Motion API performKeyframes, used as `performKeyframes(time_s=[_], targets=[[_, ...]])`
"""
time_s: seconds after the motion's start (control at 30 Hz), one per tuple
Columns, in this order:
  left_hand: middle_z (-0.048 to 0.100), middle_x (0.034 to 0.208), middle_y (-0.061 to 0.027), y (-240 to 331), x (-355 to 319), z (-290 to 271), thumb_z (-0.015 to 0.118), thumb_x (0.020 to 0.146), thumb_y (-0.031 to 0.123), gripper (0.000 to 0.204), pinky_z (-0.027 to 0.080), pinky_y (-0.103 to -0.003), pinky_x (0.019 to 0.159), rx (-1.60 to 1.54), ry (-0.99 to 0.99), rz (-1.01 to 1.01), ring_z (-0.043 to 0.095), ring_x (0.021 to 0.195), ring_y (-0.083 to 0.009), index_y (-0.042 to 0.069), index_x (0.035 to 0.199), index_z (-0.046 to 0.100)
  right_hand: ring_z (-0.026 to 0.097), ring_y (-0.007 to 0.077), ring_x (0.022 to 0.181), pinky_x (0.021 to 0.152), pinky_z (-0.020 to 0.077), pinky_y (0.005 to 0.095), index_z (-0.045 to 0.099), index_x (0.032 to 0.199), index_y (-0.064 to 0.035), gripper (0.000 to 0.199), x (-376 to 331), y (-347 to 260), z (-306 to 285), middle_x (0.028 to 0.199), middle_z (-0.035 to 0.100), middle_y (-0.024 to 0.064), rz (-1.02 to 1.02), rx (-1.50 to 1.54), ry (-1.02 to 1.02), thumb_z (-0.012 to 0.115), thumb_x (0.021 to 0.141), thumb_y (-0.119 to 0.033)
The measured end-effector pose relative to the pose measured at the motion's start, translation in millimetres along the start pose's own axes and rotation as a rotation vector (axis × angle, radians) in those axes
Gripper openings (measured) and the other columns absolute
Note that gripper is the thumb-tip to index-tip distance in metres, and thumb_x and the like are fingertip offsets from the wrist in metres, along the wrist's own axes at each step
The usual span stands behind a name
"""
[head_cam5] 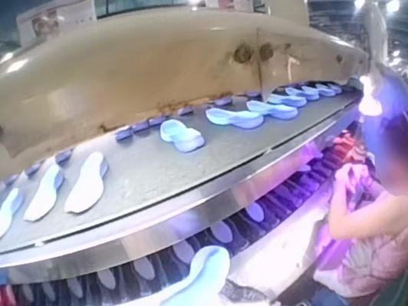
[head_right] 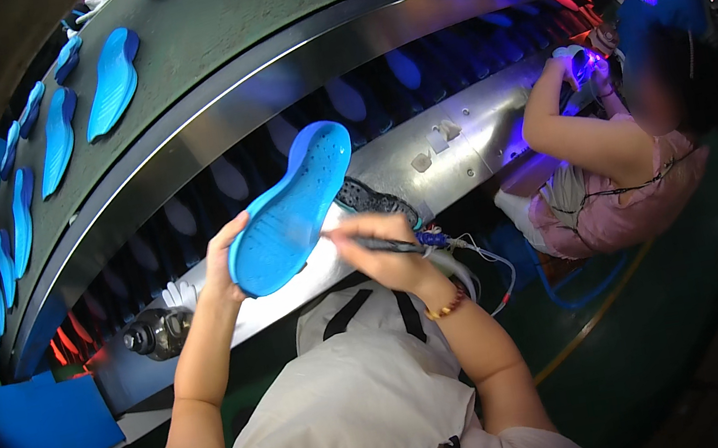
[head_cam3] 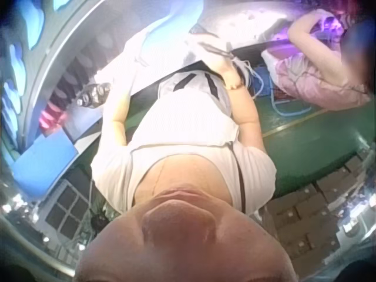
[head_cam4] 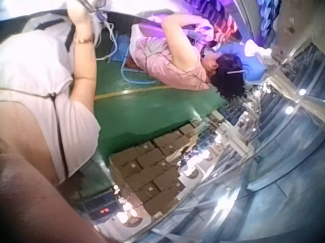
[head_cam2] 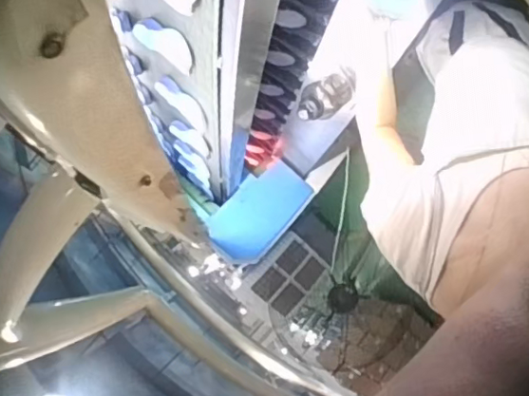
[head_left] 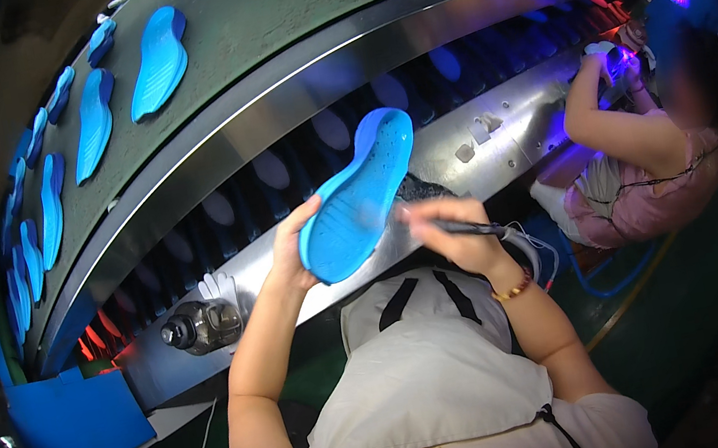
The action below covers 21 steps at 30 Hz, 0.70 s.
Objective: The person takes shoe soles from an upper shelf, applies adhesive to their surfaces with a brush applicator, and places them onto a conveyor.
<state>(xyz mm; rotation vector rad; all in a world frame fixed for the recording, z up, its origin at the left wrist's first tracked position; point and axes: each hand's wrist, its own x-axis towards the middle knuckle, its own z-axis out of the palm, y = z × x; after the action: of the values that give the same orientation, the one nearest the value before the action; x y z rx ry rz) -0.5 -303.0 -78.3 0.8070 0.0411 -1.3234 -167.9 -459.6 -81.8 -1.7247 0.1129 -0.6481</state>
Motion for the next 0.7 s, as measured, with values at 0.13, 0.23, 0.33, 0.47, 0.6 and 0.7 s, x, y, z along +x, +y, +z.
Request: performKeyframes(time_s=[0.13, 0.23, 0.33, 0.47, 0.6, 0.7], targets=[[0.050, 0.114, -0.0224, 42.6, -10.1, 31.2, 0.041, 0.085, 0.034, 0.053, 0.042, -0.042, 0.088, 0.109, -0.165, 0.330, 0.053, 0.100, -0.0322, -0.006, 0.120, 0.040, 0.047, 0.0045, 0.045, 0.043, 0.0396, 0.0162, 0.060, 0.090, 0.0056, 0.016, -17.9, -27.7, -35.8, 0.092, 0.062, 0.0184, 0.307, 0.550, -0.001, 0.053, 0.077, -0.002], [0.041, 0.123, -0.0237, 79.9, 12.0, 77.5, 0.031, 0.087, 0.040, 0.059, 0.036, -0.053, 0.090, -0.068, -0.382, 0.493, 0.047, 0.107, -0.0379, -0.003, 0.126, 0.031, 0.042, 0.0050, 0.043, 0.043, 0.0390, 0.0160, 0.057, 0.095, 0.0059, 0.019, -16.9, -14.0, -54.0, 0.099, 0.059, 0.0209, 0.270, 0.653, 0.256, 0.048, 0.081, -0.004], [0.026, 0.134, -0.0199, 118.7, 63.9, 99.3, 0.024, 0.087, 0.046, 0.061, 0.028, -0.062, 0.092, -0.349, -0.322, 0.655, 0.031, 0.120, -0.0401, 0.004, 0.132, 0.020, 0.046, 0.0053, 0.046, 0.044, 0.0398, 0.0158, 0.058, 0.095, 0.0049, 0.018, -20.8, -8.5, -50.0, 0.097, 0.060, 0.0184, 0.336, 0.639, 0.242, 0.050, 0.082, -0.005], [0.018, 0.139, -0.0156, 112.1, 105.2, 121.3, 0.031, 0.081, 0.058, 0.081, 0.013, -0.049, 0.103, -0.614, -0.229, 0.621, 0.021, 0.128, -0.0286, 0.004, 0.136, 0.006, 0.055, 0.0100, 0.060, 0.056, 0.0444, 0.0193, 0.055, 0.101, 0.0037, 0.022, -32.3, 5.4, -55.3, 0.101, 0.059, 0.0169, 0.325, 0.693, 0.397, 0.053, 0.083, -0.007], [0.024, 0.136, -0.0182, 118.9, 148.4, 165.1, 0.051, 0.079, 0.042, 0.077, 0.027, -0.040, 0.099, 0.198, -0.121, 0.479, 0.031, 0.123, -0.0282, -0.001, 0.133, 0.016, 0.059, 0.0151, 0.074, 0.068, 0.0466, 0.0230, 0.054, 0.104, 0.0028, 0.024, -49.1, 18.6, -67.4, 0.101, 0.059, 0.0160, 0.294, 0.754, 0.564, 0.055, 0.081, -0.002], [0.031, 0.133, -0.0180, 152.9, 201.6, 191.2, 0.061, 0.072, 0.035, 0.077, 0.028, -0.035, 0.096, 0.951, 0.265, 0.841, 0.032, 0.121, -0.0276, 0.005, 0.132, 0.024, 0.059, 0.0157, 0.077, 0.069, 0.0471, 0.0238, 0.055, 0.101, 0.0038, 0.024, -59.6, 21.1, -72.7, 0.101, 0.059, 0.0165, 0.308, 0.729, 0.562, 0.056, 0.078, 0.003]])
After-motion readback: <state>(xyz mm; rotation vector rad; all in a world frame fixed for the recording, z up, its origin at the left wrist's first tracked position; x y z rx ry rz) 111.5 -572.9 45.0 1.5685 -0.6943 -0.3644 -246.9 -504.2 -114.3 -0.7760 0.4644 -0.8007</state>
